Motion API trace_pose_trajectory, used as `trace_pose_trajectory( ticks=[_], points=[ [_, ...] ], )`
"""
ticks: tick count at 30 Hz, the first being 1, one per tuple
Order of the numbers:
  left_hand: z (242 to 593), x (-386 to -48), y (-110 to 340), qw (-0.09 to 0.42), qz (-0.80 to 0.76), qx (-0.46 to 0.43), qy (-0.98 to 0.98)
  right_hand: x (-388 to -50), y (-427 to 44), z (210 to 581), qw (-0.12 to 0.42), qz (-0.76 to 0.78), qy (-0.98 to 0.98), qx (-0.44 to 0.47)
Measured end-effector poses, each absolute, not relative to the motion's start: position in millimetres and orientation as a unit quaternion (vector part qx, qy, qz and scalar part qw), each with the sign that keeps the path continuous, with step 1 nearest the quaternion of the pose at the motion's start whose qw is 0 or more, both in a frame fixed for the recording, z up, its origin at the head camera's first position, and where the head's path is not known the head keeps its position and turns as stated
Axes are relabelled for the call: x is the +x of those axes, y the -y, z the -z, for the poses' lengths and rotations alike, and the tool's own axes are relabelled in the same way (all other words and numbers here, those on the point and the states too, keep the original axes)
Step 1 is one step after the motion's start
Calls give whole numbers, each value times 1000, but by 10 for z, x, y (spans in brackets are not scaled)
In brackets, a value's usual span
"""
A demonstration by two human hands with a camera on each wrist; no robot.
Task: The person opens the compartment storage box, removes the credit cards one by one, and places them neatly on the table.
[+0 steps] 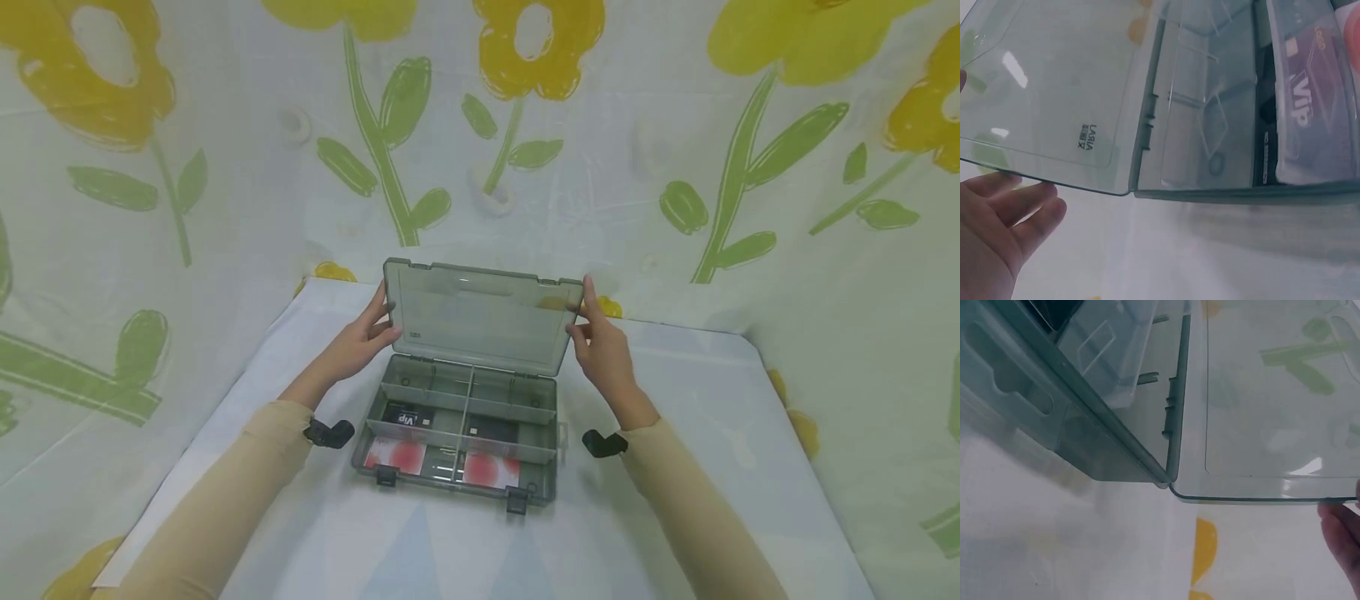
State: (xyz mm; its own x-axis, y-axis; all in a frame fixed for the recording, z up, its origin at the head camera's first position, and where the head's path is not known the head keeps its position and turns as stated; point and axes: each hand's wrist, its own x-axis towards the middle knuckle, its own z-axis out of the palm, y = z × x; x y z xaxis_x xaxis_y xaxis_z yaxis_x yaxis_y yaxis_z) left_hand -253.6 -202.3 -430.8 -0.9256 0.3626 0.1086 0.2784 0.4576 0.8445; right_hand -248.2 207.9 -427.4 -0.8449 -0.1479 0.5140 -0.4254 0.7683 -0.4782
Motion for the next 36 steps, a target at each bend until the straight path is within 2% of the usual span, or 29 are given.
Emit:
trace_pose_trajectory(
  ticks=[9, 22, 28, 36],
  points=[
    [4438, -2707, 2037, 78, -466, 188, -861, -2645, -2106, 4433, 117, -338, 923, 141],
    [4479, -2784, 2019, 129, -493, 153, -847, -2699, -2132, 4654, 6, -350, 927, 135],
    [4566, -2836, 2032, 125, -476, 153, -857, -2708, -2138, 4712, -21, -367, 921, 126],
    [4671, -2854, 2030, 145, -490, 144, -848, -2741, -2132, 4771, -67, -412, 900, 125]
  ],
)
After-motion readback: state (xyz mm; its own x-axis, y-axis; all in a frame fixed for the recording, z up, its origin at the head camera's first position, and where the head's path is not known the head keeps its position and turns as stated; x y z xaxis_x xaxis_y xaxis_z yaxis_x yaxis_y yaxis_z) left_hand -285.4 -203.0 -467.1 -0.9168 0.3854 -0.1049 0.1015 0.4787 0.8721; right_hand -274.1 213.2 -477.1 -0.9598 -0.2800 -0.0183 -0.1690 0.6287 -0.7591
